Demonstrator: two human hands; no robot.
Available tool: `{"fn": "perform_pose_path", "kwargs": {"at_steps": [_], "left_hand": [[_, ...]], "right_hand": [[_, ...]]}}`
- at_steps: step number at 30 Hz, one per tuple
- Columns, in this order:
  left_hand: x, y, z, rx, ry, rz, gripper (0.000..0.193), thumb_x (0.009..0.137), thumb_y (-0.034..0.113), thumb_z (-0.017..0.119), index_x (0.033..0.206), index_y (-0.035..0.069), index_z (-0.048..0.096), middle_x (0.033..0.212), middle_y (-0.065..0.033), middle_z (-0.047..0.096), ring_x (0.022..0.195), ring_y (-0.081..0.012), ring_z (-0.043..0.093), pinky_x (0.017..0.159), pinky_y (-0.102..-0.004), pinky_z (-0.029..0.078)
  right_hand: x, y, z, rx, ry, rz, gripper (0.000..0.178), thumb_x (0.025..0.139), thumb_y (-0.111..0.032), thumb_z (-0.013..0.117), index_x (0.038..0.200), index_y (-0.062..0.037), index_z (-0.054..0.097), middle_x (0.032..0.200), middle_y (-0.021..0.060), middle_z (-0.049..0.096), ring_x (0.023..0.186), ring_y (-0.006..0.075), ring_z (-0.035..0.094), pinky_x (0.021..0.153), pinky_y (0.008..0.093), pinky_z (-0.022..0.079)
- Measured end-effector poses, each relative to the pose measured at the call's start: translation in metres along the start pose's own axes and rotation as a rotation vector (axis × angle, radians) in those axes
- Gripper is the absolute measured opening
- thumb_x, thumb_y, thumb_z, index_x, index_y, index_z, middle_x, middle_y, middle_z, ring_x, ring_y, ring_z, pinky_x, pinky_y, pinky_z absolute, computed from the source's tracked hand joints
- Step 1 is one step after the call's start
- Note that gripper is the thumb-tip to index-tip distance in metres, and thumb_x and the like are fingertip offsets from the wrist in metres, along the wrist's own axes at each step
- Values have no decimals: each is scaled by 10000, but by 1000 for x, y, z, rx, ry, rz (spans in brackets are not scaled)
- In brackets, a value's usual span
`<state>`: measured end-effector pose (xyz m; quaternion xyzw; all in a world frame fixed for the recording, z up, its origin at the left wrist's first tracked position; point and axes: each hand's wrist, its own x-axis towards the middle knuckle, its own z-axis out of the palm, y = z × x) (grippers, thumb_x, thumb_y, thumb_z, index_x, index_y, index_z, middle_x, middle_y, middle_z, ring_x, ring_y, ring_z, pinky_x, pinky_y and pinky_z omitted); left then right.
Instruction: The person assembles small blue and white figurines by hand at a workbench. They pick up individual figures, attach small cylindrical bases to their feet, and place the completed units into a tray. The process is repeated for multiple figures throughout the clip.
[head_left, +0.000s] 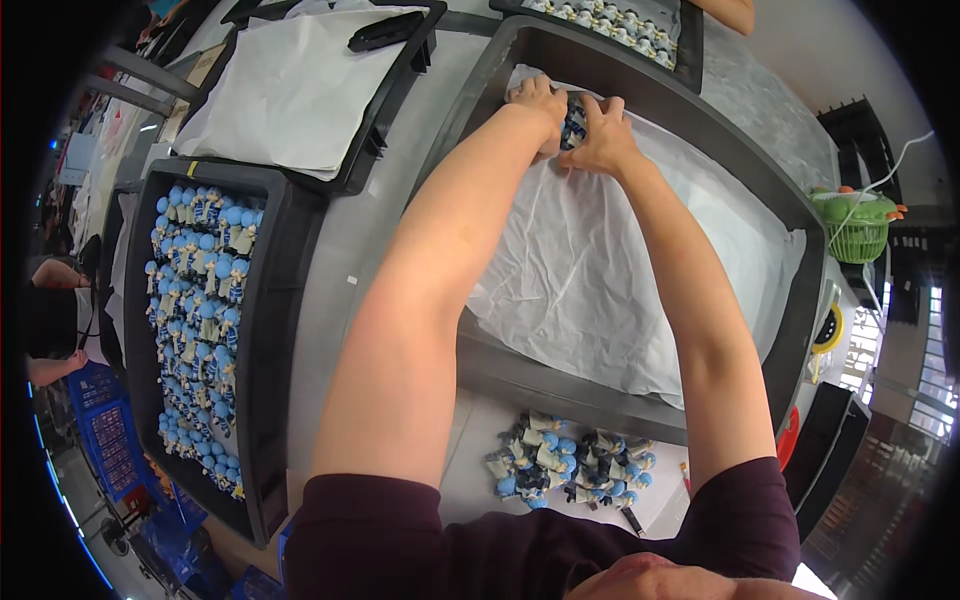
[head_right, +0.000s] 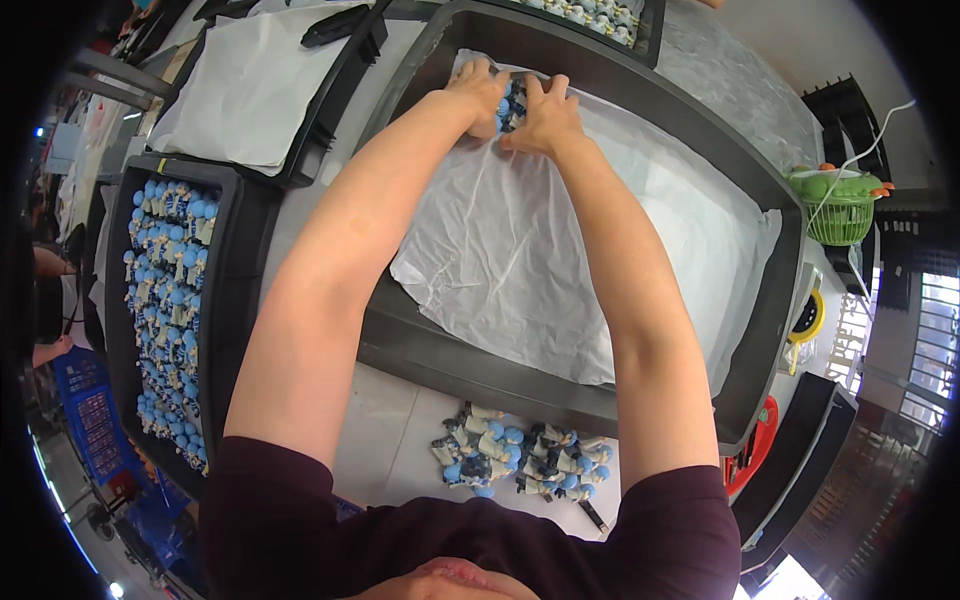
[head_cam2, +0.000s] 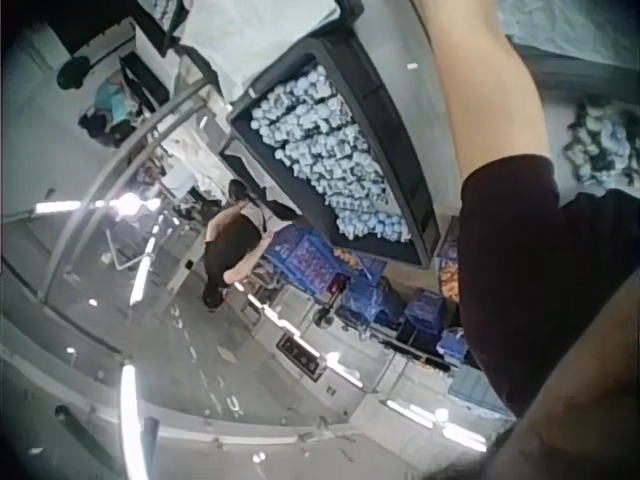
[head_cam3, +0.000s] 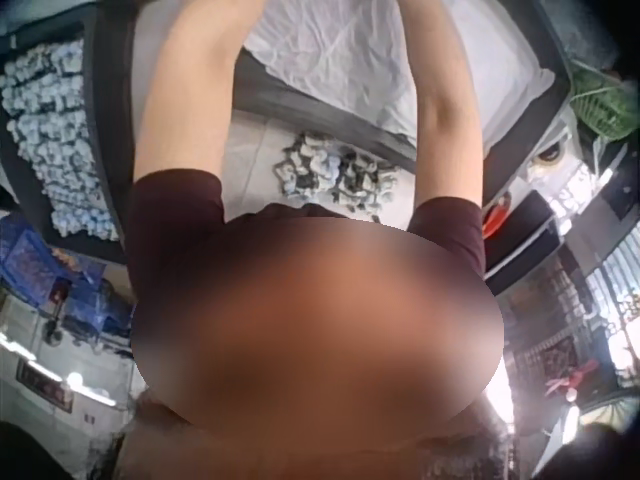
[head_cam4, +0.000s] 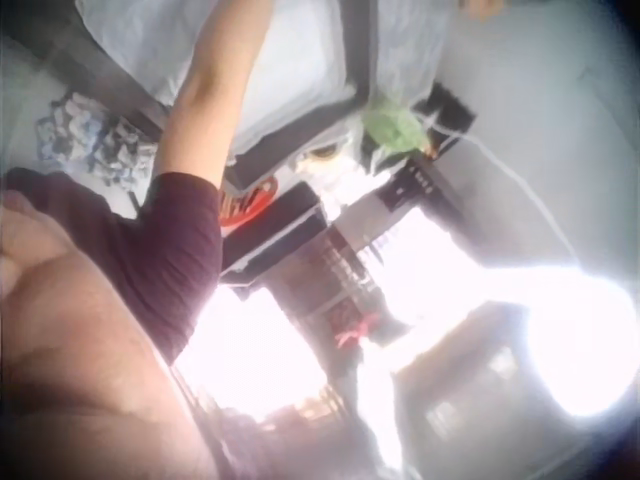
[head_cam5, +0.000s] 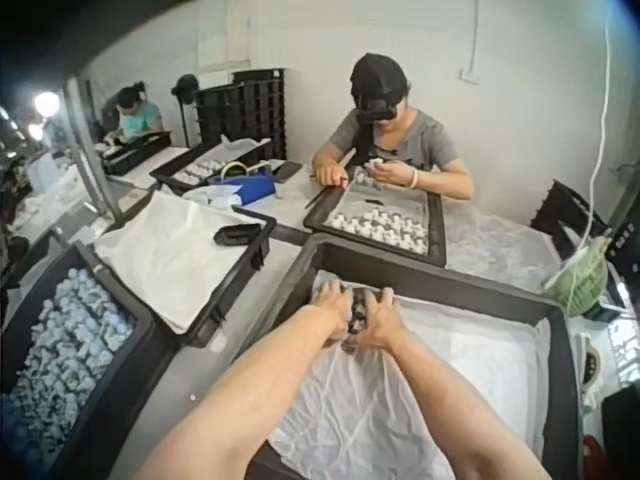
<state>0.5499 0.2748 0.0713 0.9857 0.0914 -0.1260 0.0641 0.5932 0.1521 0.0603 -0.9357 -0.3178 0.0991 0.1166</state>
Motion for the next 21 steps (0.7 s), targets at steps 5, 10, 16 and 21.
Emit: {"fn": "perform_pose_path", "kwargs": {"at_steps": [5, 10, 16, 21], "left_hand": [[-13, 8, -7, 113, 26, 10, 838, 513, 157, 780, 1235, 45, 369, 1206, -168, 441, 1191, -337, 366, 931, -426, 389], [-27, 7, 0, 154, 157, 40, 823, 539, 167, 779, 1233, 54, 352, 1115, -146, 521, 1128, -323, 438, 845, -413, 444], [-121, 17, -65, -75, 393, 144, 543, 569, 189, 737, 1025, 44, 479, 1008, -159, 585, 955, -301, 564, 697, -390, 501], [-285, 33, -82, -598, 145, 336, 613, 567, 85, 663, 1142, 20, 459, 962, -123, 542, 869, -300, 523, 762, -361, 452]], "right_hand": [[2, 0, 6, 11, 34, 13, 1040, 460, -354, 809, 1325, -66, 309, 1231, 158, 385, 1101, 378, 421, 920, 422, 405], [-5, -9, 3, -15, 48, 18, 985, 451, -362, 802, 1285, -70, 367, 1204, 148, 427, 1088, 318, 468, 909, 394, 418], [-46, -4, -30, 259, 321, -134, 663, 512, -305, 770, 1087, -59, 551, 1075, 172, 538, 981, 262, 563, 804, 346, 479], [-213, -34, -133, 671, -137, -180, 621, 594, -117, 658, 1166, 7, 451, 908, 129, 562, 715, 183, 556, 606, 303, 448]]}}
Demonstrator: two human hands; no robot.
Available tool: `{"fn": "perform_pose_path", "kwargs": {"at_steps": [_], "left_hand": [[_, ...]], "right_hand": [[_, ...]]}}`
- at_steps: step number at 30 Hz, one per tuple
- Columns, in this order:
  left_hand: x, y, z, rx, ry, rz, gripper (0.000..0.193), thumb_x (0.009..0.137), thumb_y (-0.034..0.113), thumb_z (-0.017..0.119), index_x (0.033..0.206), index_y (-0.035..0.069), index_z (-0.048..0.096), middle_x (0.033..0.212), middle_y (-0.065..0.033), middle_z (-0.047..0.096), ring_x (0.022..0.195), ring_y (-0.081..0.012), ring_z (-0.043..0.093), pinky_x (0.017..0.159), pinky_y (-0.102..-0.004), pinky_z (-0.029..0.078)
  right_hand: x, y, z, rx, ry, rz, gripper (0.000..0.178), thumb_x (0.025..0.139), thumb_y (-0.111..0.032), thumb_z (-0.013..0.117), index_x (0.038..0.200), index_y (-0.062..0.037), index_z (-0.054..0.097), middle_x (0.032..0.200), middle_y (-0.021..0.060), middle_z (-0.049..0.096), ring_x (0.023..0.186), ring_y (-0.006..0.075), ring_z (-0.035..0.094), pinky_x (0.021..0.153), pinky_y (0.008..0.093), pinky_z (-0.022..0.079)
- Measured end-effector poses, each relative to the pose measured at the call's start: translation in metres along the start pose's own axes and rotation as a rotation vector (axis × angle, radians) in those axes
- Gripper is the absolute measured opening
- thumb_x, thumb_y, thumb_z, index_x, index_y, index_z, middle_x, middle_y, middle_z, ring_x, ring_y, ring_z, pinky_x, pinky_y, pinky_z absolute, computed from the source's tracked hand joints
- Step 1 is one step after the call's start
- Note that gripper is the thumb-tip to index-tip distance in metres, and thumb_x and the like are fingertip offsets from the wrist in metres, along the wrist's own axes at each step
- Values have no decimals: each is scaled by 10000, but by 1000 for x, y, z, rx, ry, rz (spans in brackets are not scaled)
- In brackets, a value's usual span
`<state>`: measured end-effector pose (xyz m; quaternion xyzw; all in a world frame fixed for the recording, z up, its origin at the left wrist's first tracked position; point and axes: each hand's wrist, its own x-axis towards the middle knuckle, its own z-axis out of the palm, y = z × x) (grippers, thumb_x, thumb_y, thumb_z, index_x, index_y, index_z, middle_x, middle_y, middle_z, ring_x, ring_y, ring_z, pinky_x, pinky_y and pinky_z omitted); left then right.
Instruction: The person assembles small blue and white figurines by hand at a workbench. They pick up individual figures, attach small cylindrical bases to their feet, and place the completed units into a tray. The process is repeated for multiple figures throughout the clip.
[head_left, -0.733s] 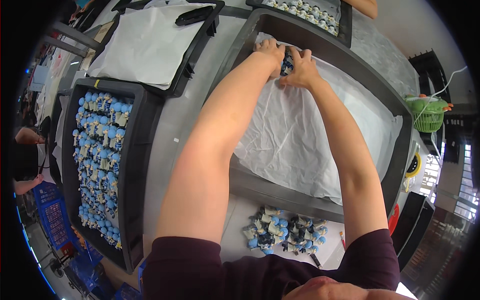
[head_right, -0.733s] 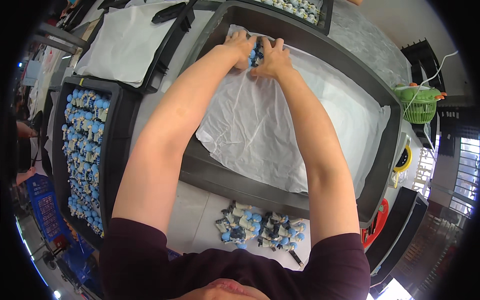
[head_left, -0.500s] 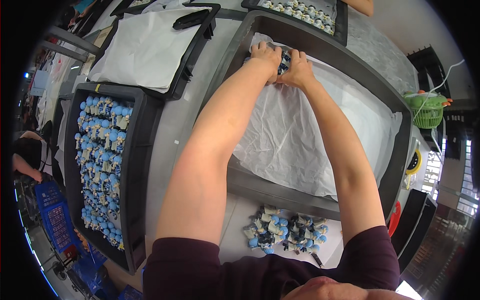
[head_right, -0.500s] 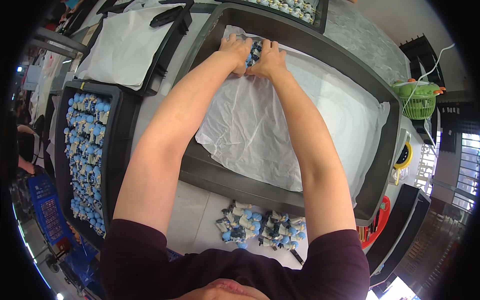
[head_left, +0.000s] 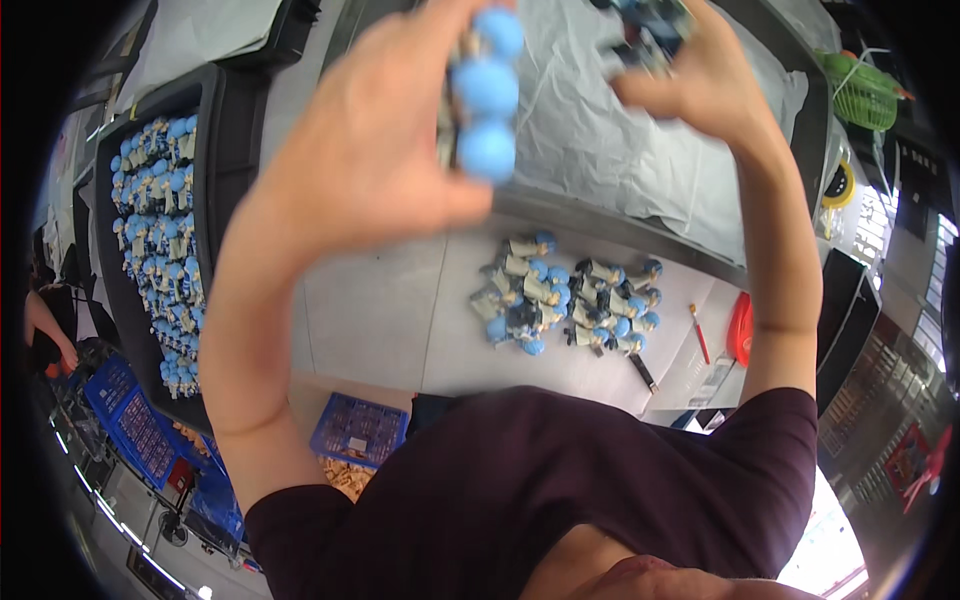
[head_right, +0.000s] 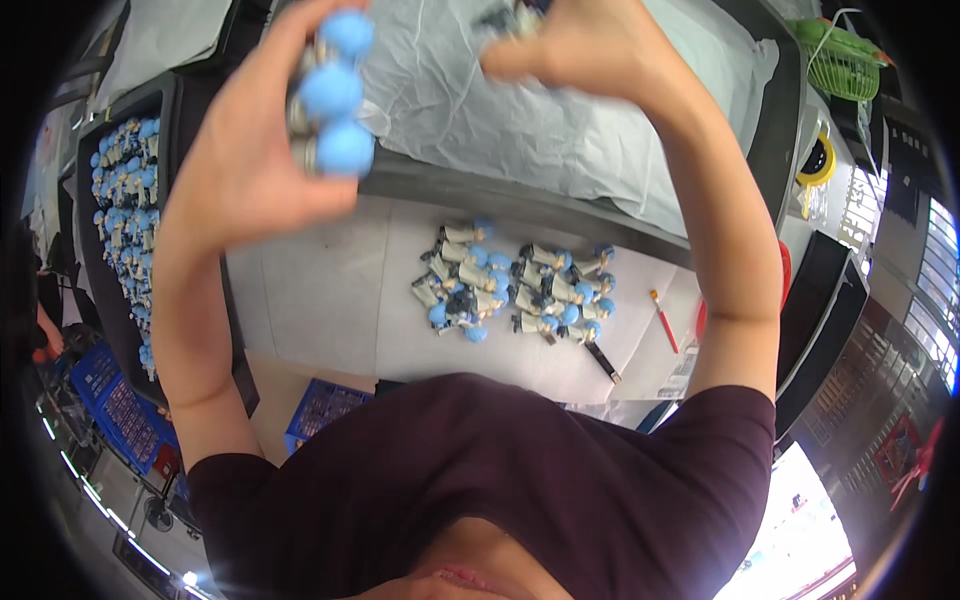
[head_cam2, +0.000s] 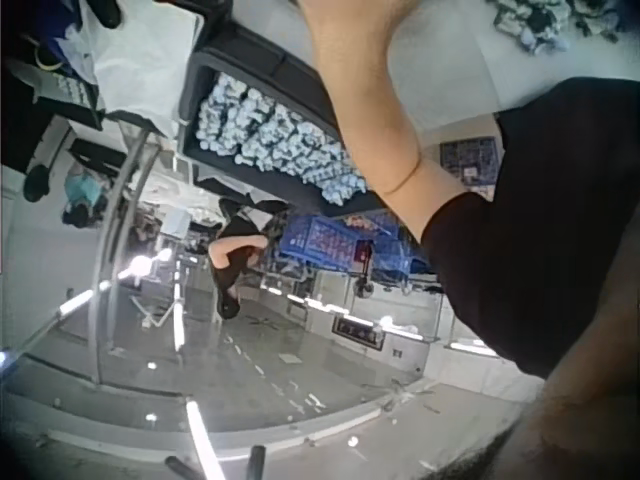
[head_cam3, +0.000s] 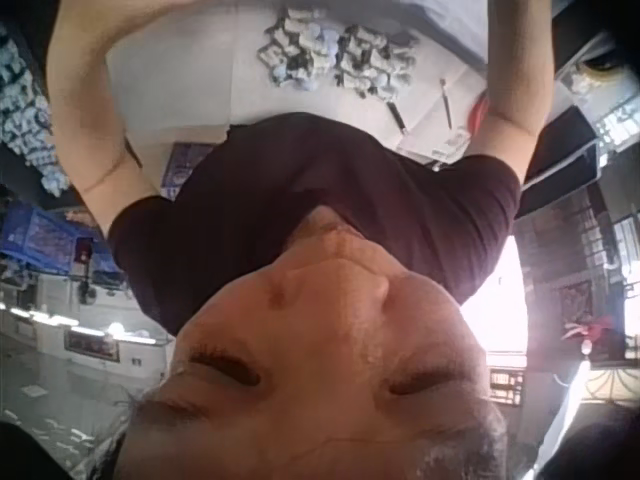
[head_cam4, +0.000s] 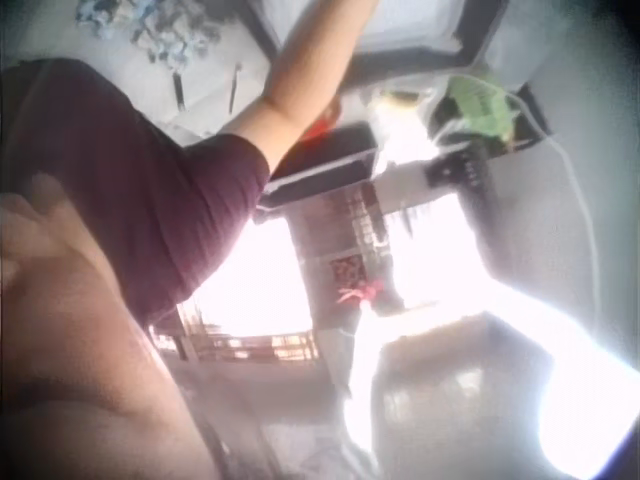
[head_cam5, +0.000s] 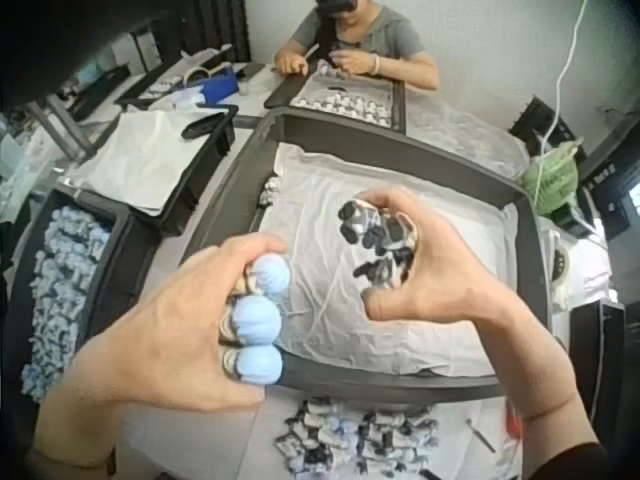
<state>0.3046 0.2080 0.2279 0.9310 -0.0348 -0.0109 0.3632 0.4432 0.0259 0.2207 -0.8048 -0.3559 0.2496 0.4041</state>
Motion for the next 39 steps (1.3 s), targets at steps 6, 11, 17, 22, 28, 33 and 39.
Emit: {"fn": "perform_pose_path", "kwargs": {"at_steps": [6, 11, 17, 22, 28, 33, 39], "left_hand": [[-122, 36, 111, -190, -261, -13, 789, 511, 15, 664, 1253, 8, 393, 982, -129, 485, 960, -311, 452, 799, -378, 415], [-141, 56, 186, 51, -79, 133, 683, 609, 28, 631, 1254, 15, 406, 1088, -171, 447, 1035, -344, 421, 836, -431, 392], [-137, 49, 206, 184, -24, 77, 714, 648, 159, 703, 1291, 91, 401, 1307, -217, 344, 1213, -370, 317, 959, -539, 292], [-141, 44, 188, 117, -194, 116, 978, 543, 252, 803, 1368, 144, 289, 1418, -226, 173, 1310, -392, 174, 975, -621, 225], [-163, 26, 182, -59, -143, 190, 901, 572, 267, 783, 1350, 164, 340, 1424, -215, 199, 1311, -389, 210, 993, -608, 201], [-201, 8, 175, -148, 190, 166, 653, 667, 269, 736, 1243, 135, 459, 1328, -196, 369, 1207, -353, 373, 974, -526, 291], [-244, -11, 192, -163, 538, 64, 416, 701, 93, 693, 1086, 68, 537, 1171, -169, 503, 1048, -332, 496, 864, -438, 415]], "right_hand": [[-163, 9, 50, -76, -215, -21, 672, 493, -19, 689, 1133, -81, 498, 1042, 140, 418, 955, 338, 491, 798, 384, 440], [-227, 65, 119, -347, -53, 50, 748, 498, -56, 744, 1184, -70, 449, 1112, 169, 392, 986, 367, 424, 823, 418, 417], [-220, 38, 100, -536, -227, 106, 852, 514, -171, 803, 1264, -84, 408, 1299, 180, 319, 1153, 415, 327, 898, 500, 374], [-128, -9, 38, -86, -54, -21, 437, 691, -139, 715, 1096, -48, 579, 907, 96, 630, 808, 197, 614, 689, 301, 484], [100, 50, 79, -276, 199, -186, 306, 716, -207, 668, 974, -50, 618, 845, 129, 654, 796, 255, 645, 677, 349, 503], [207, 87, 141, -547, 345, 100, 343, 717, -215, 664, 1004, -41, 594, 871, 157, 654, 859, 336, 623, 742, 411, 497], [202, 92, 120, -288, 421, 24, 141, 687, -144, 670, 799, -63, 697, 741, 126, 671, 684, 218, 656, 653, 312, 507]]}}
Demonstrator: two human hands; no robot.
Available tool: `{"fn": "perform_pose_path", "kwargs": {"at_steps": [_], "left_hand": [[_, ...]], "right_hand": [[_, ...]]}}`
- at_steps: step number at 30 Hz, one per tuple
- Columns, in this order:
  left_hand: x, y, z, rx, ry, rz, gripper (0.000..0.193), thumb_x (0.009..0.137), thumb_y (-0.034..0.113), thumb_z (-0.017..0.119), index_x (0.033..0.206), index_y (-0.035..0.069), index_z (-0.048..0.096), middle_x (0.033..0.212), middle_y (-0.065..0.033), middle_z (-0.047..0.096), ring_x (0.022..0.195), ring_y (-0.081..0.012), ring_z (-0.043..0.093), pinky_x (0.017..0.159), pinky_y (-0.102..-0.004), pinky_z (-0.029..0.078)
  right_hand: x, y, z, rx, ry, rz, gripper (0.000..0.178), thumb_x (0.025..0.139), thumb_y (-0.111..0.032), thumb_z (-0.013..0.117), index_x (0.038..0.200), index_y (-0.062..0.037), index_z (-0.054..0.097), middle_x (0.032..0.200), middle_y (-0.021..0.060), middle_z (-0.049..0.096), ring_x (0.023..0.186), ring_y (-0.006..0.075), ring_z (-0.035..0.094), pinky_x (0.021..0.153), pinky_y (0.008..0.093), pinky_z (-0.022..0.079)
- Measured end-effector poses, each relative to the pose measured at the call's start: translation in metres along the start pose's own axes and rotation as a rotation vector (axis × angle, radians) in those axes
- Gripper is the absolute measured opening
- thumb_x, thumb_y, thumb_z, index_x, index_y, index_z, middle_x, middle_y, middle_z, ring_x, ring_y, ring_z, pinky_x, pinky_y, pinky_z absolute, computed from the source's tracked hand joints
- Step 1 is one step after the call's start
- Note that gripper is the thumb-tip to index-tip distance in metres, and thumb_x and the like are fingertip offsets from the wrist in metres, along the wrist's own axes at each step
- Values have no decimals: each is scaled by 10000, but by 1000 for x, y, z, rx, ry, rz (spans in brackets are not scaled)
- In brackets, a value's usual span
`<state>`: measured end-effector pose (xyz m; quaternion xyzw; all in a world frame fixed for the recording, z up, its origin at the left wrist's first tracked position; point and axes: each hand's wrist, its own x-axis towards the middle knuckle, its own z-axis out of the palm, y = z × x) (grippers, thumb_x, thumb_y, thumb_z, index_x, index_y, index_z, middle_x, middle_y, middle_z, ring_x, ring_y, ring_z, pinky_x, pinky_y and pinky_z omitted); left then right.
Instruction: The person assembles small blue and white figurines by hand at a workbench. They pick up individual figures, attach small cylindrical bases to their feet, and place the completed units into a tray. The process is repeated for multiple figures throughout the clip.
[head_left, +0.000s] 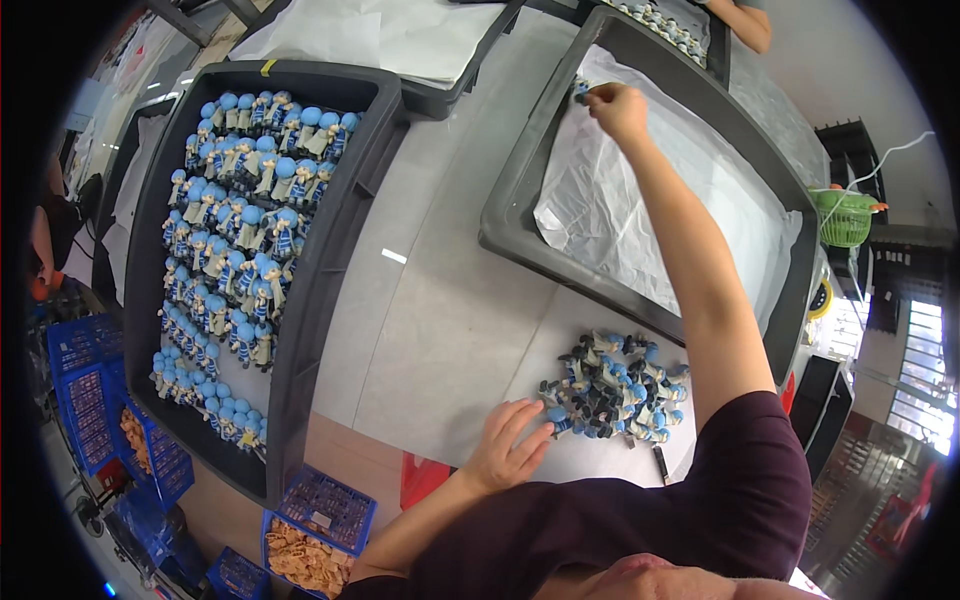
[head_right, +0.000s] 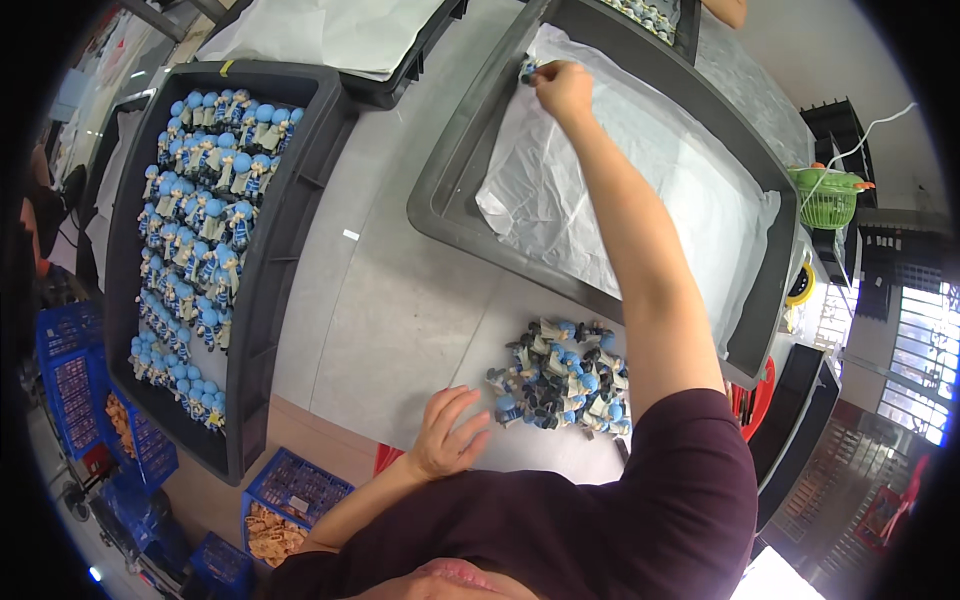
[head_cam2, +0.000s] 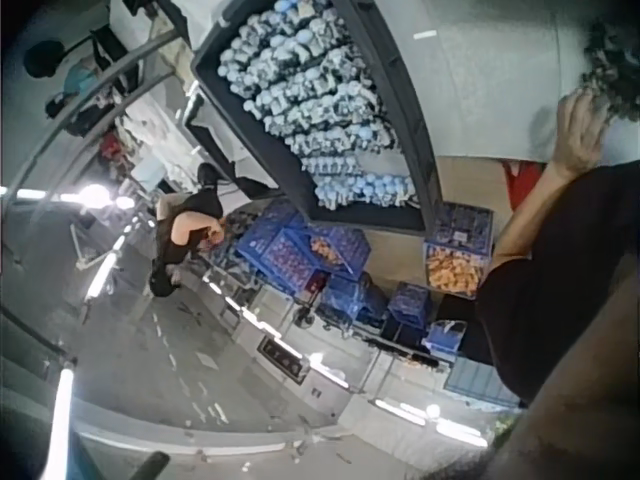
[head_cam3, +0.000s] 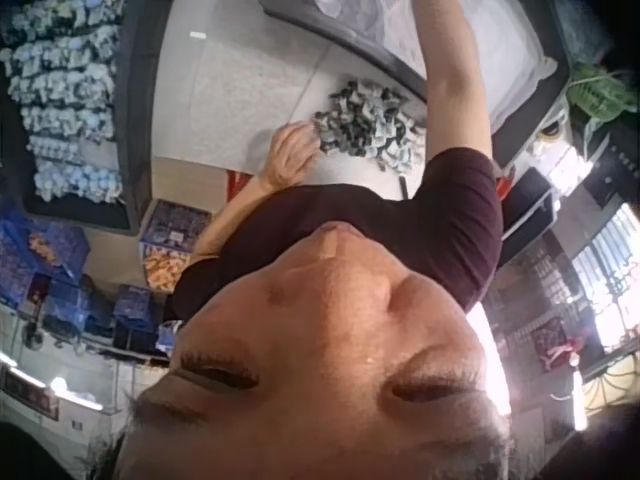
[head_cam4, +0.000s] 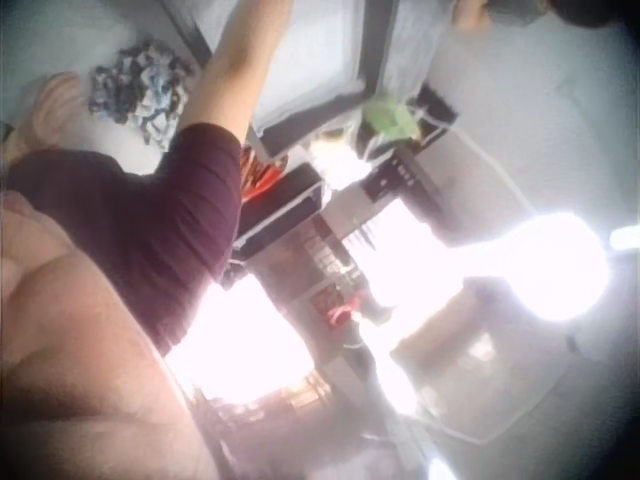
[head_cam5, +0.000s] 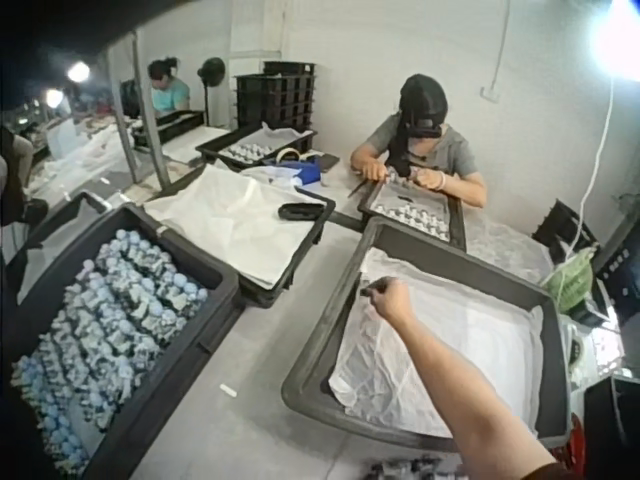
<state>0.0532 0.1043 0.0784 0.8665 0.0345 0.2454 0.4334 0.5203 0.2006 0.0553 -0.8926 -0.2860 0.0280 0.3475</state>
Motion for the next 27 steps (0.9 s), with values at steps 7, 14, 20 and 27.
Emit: {"fn": "perform_pose_path", "kwargs": {"at_steps": [7, 14, 20, 27], "left_hand": [[6, -3, 4, -78, 121, -30, 284, 695, -37, 634, 968, 12, 569, 1047, -167, 559, 930, -325, 545, 794, -369, 459], [13, -1, -8, -308, 134, 8, 274, 773, -48, 576, 1043, -12, 549, 1028, -170, 571, 867, -229, 564, 736, -317, 470], [-20, 32, 13, -740, -111, -76, 333, 875, 25, 501, 1204, -14, 471, 1113, -161, 553, 895, -189, 545, 751, -293, 453], [-77, 19, 65, -1246, -225, -512, 276, 927, 140, 478, 1160, -2, 524, 1020, -69, 612, 889, -144, 594, 759, -286, 479]], "right_hand": [[-124, -56, -151, 640, -61, -26, 208, 796, -83, 659, 936, 65, 623, 825, 89, 638, 721, 126, 599, 686, 236, 490], [-327, -63, -201, 486, -224, -209, 118, 759, 68, 639, 872, 37, 623, 867, 76, 612, 756, 105, 588, 676, 223, 489], [-466, -48, -185, 313, -134, -328, 143, 694, 86, 676, 807, 6, 641, 799, 93, 634, 714, 187, 630, 611, 259, 493], [-586, -39, -101, 362, 149, -248, 132, 719, 75, 660, 830, 4, 652, 806, 90, 631, 719, 161, 630, 626, 247, 507]]}}
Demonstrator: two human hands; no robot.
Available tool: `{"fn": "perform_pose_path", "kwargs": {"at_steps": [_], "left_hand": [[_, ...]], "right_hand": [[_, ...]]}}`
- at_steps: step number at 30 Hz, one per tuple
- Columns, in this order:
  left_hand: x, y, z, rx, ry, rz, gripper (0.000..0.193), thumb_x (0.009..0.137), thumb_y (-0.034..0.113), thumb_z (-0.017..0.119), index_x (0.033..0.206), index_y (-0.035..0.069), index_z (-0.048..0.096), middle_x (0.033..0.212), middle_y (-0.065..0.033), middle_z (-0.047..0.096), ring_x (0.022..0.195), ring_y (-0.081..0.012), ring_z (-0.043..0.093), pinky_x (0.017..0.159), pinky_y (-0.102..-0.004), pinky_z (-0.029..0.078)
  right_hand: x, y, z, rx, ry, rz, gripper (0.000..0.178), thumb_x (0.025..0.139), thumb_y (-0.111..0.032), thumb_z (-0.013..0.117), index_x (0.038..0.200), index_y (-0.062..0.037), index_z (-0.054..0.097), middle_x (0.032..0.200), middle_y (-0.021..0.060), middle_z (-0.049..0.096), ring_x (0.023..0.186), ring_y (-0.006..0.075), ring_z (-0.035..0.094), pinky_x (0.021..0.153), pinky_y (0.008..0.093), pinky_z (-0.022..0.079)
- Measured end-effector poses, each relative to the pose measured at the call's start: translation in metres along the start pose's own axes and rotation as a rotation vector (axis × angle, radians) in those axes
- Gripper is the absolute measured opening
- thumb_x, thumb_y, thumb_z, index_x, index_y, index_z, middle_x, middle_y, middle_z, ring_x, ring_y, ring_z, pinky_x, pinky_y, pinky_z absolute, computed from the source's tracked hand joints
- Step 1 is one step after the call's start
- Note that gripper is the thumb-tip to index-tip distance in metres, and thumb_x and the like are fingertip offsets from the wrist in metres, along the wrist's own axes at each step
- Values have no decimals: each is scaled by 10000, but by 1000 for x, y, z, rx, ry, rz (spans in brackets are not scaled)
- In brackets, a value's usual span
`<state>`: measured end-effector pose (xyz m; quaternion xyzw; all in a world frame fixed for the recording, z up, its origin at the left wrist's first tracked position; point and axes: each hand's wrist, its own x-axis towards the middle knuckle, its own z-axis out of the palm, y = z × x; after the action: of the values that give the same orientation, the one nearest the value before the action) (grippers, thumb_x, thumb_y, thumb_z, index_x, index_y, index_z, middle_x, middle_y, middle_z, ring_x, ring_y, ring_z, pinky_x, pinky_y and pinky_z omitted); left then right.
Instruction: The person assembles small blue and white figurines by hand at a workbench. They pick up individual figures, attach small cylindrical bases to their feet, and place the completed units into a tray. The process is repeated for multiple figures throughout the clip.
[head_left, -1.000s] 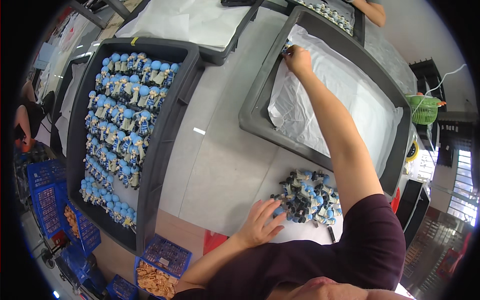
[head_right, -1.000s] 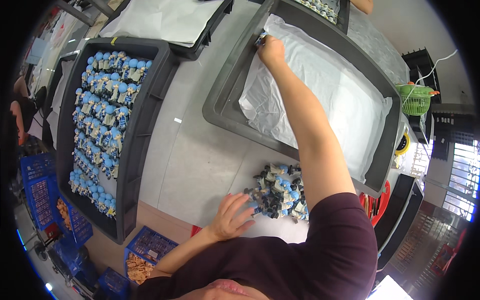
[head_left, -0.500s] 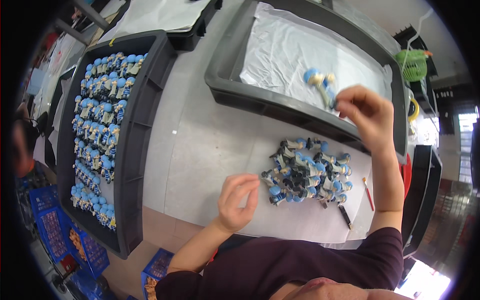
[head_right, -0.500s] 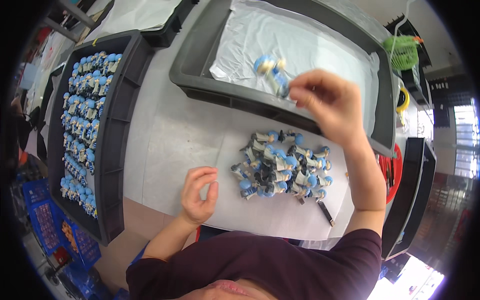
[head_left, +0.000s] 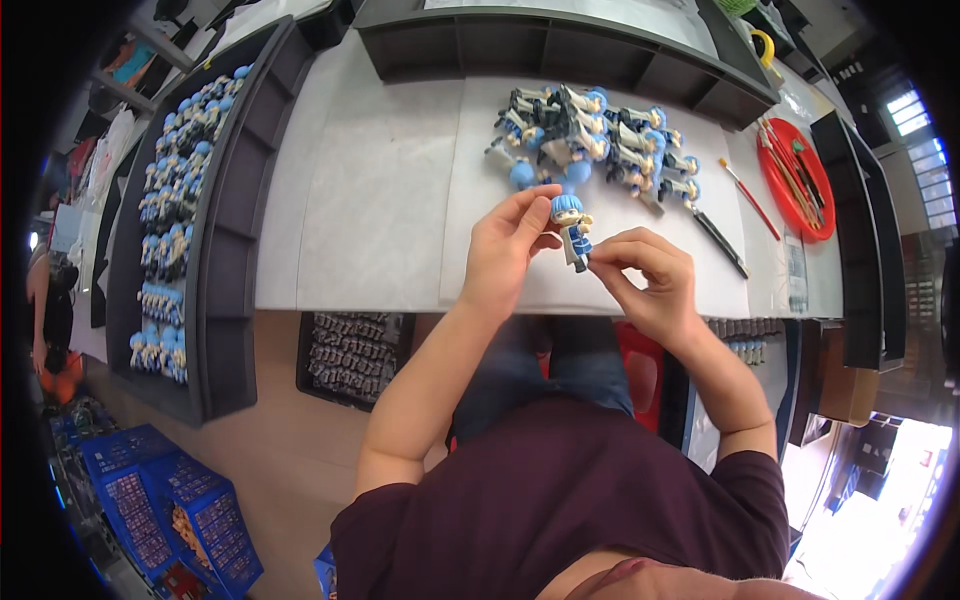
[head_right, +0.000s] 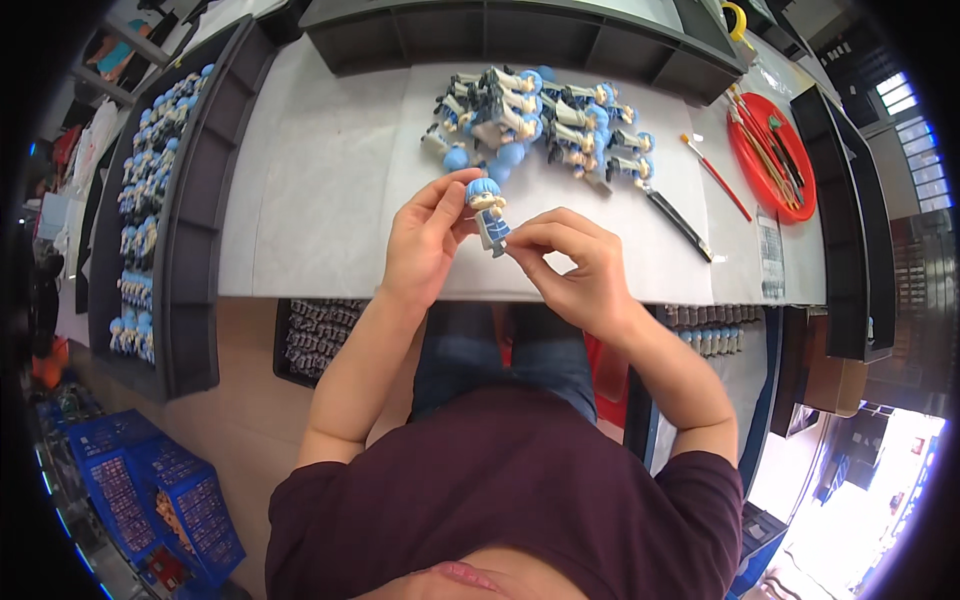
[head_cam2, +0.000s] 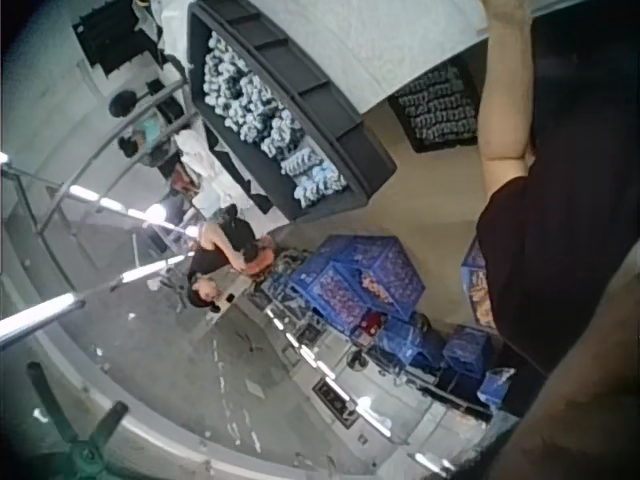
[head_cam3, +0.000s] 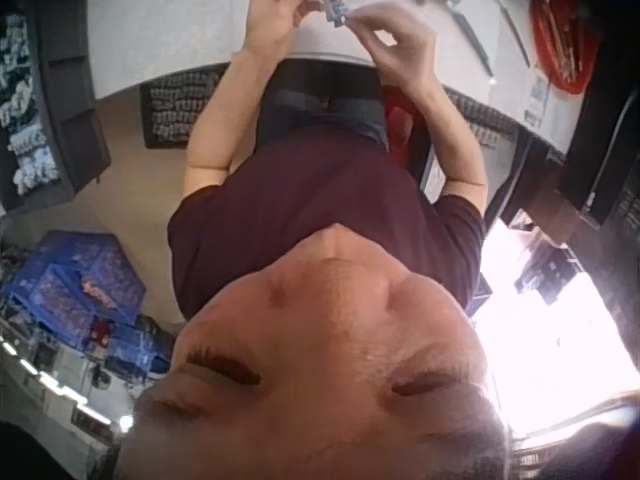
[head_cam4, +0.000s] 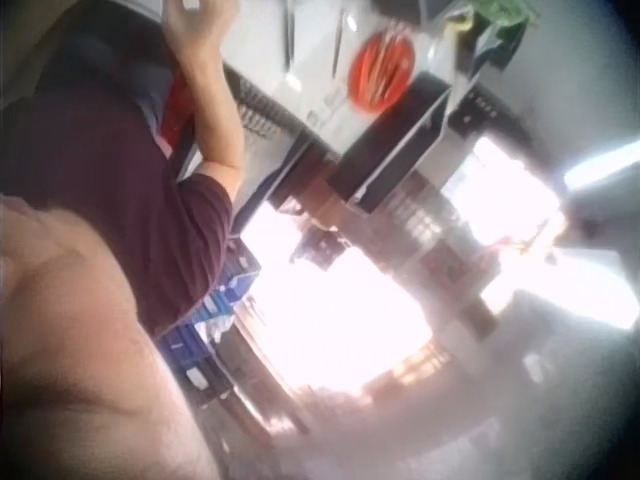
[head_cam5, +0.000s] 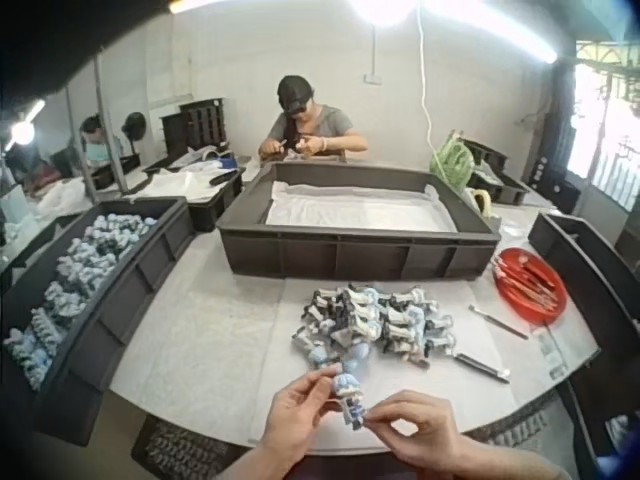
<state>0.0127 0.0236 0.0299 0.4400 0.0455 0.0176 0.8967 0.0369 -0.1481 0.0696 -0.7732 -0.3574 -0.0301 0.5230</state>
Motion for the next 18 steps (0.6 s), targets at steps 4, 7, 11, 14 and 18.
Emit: {"fn": "perform_pose_path", "kwargs": {"at_steps": [4, 7, 11, 14, 18], "left_hand": [[-14, -18, -5, 7, -54, 4, 245, 920, 165, 501, 1097, 14, 577, 957, -50, 632, 870, -136, 610, 773, -284, 492], [-19, -20, -4, 54, -65, 4, 242, 913, 170, 515, 1086, 20, 593, 940, -46, 637, 853, -129, 612, 775, -275, 498], [-16, -13, -2, 175, -78, 20, 251, 904, 157, 530, 1106, 19, 588, 941, -48, 638, 843, -123, 609, 773, -270, 500], [-10, -11, -3, 188, -75, 35, 252, 898, 143, 540, 1111, 17, 586, 944, -52, 637, 838, -122, 607, 768, -268, 501], [-2, -14, -6, 163, -42, 25, 249, 896, 136, 541, 1108, 14, 587, 945, -57, 637, 836, -123, 607, 763, -267, 501]], "right_hand": [[-43, 17, 25, 201, 160, 120, 107, 733, 64, 659, 822, 4, 652, 817, 78, 633, 739, 125, 622, 657, 234, 518], [-55, 23, 33, 263, 224, 175, 88, 738, 47, 666, 811, 2, 648, 811, 71, 639, 732, 112, 620, 658, 232, 515], [-54, 24, 37, 294, 253, 209, 77, 739, 28, 674, 807, 0, 649, 803, 73, 645, 717, 112, 622, 656, 237, 515], [-46, 28, 36, 239, 228, 173, 83, 744, 6, 679, 818, 4, 642, 810, 75, 645, 730, 115, 622, 654, 244, 517], [-36, 30, 30, 303, 146, 198, 168, 778, -28, 661, 924, 23, 598, 853, 85, 634, 780, 124, 617, 688, 250, 513]]}}
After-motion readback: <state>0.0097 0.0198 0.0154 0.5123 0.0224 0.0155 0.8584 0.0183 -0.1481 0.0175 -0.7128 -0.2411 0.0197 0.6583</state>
